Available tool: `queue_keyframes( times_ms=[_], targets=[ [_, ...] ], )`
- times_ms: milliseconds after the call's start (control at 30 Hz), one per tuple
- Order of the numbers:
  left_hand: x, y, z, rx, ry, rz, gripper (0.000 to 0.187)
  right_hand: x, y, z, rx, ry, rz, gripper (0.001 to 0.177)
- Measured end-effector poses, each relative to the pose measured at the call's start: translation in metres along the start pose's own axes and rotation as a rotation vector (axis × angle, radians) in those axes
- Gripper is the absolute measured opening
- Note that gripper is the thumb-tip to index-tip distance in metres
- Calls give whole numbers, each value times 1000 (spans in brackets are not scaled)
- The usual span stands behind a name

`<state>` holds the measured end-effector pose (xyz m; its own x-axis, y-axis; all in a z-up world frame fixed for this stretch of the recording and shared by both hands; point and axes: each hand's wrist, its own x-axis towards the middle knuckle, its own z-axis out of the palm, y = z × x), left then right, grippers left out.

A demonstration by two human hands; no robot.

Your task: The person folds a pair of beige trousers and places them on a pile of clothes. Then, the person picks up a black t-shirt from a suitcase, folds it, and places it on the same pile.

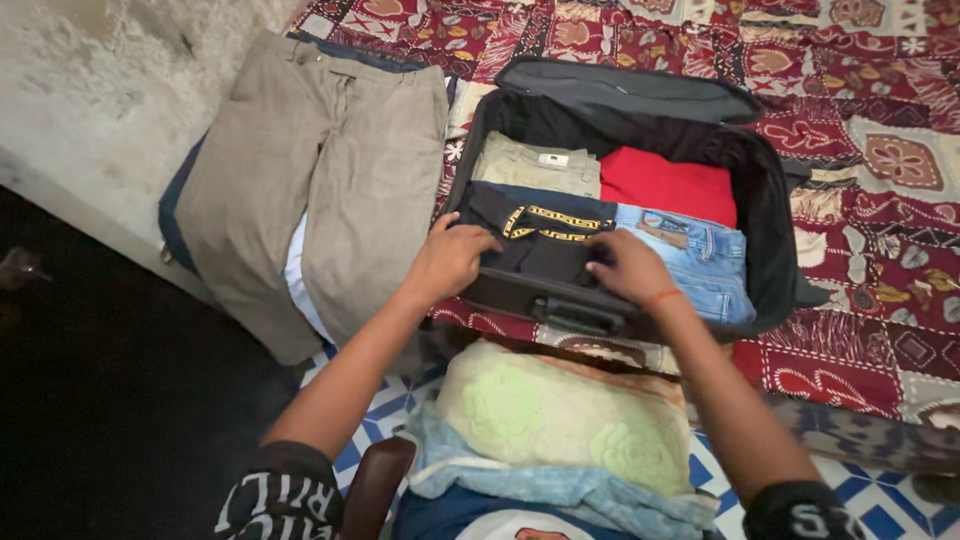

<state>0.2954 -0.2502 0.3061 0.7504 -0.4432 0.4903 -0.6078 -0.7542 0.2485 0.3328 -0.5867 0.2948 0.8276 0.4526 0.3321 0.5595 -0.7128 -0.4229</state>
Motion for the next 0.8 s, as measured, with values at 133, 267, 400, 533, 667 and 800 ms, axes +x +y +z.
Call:
queue_keyframes(
  times_ms=[133,267,400,533,667,800],
  targets=[
    [-1,1,1,3,-18,20,35,-10,-24,-2,-123,-7,129,37],
    [6,3,3,107,-167,13,39,-9,-48,-15,-135,-58,348,47],
    [35,10,2,284,-365,-3,45,-2,-35,-9,-97,-58,456,54],
    [61,32,24,17,-346,32,55,-6,9,16,109,103,259,60],
    [81,67,44,-56,-364,-113,72,0,44,33,391,157,258,58],
    [82,99,54,54,-332,-341,85,6,59,36,781,134,369,51]
  ],
)
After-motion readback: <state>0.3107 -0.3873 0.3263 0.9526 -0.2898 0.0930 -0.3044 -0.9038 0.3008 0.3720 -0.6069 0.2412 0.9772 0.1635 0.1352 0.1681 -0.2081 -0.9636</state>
